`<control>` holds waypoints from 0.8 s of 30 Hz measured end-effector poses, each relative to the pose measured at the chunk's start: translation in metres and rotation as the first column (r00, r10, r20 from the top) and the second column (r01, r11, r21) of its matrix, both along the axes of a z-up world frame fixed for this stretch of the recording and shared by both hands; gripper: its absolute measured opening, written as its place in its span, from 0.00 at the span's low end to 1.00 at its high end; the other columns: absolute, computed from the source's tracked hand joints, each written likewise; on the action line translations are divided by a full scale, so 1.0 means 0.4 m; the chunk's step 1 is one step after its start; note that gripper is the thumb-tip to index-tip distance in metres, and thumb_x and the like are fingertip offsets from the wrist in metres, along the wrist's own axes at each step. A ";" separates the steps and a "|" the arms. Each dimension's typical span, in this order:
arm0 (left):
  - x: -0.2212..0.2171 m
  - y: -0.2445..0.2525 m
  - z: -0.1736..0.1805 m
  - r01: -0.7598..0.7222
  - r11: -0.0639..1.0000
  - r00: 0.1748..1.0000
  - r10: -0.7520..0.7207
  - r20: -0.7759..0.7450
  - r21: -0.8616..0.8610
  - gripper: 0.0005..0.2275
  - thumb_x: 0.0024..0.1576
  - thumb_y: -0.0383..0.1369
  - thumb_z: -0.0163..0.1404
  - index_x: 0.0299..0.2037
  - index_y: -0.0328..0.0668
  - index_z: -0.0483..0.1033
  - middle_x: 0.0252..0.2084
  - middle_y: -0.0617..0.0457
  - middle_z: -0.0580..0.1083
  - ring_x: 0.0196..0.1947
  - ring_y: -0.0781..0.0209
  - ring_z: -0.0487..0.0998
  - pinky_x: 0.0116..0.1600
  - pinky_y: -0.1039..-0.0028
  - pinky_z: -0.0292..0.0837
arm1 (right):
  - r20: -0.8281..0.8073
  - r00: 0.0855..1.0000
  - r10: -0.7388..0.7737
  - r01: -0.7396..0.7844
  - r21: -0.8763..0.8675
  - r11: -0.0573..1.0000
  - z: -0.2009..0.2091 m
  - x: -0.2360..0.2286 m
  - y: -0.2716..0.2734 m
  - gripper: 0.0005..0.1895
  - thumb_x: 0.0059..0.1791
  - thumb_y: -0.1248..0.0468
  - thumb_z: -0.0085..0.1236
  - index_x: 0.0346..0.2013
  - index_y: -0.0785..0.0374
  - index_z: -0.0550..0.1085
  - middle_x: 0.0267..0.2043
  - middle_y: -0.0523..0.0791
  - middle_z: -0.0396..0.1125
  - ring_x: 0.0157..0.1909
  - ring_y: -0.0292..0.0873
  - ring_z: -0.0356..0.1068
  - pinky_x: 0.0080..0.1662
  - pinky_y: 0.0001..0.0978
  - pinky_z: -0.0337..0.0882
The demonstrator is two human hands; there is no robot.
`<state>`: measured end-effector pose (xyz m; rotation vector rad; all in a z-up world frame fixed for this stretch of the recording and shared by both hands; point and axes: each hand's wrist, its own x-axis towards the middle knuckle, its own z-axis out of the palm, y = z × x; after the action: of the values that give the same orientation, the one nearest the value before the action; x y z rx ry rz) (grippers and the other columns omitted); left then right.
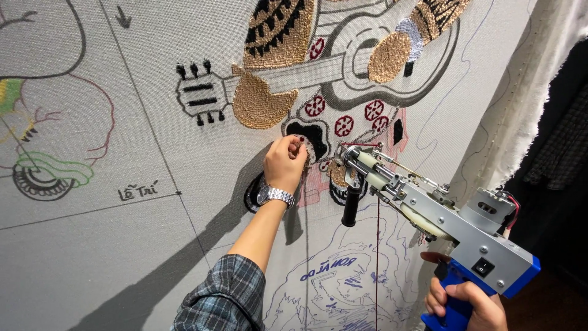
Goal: The recorder uses a tufting gun to create a rug on a vertical frame.
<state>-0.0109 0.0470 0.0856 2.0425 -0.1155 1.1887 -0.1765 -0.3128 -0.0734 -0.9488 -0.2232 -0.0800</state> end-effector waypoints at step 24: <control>0.069 0.104 0.117 -0.159 0.381 0.980 -0.054 0.194 0.911 0.02 0.55 0.26 0.49 0.31 0.41 0.72 0.34 0.52 0.72 0.34 0.57 0.77 0.39 0.68 0.74 | -0.202 0.969 -0.142 0.125 -0.092 0.988 0.078 -0.066 0.042 0.40 0.34 0.67 0.42 0.59 0.89 0.63 0.17 0.51 0.55 0.17 0.46 0.58 0.28 0.42 0.63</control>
<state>0.0165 0.0886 0.1325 2.8797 -1.0689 1.5593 -0.2027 -0.2962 -0.0423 -1.0421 0.0317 -0.0957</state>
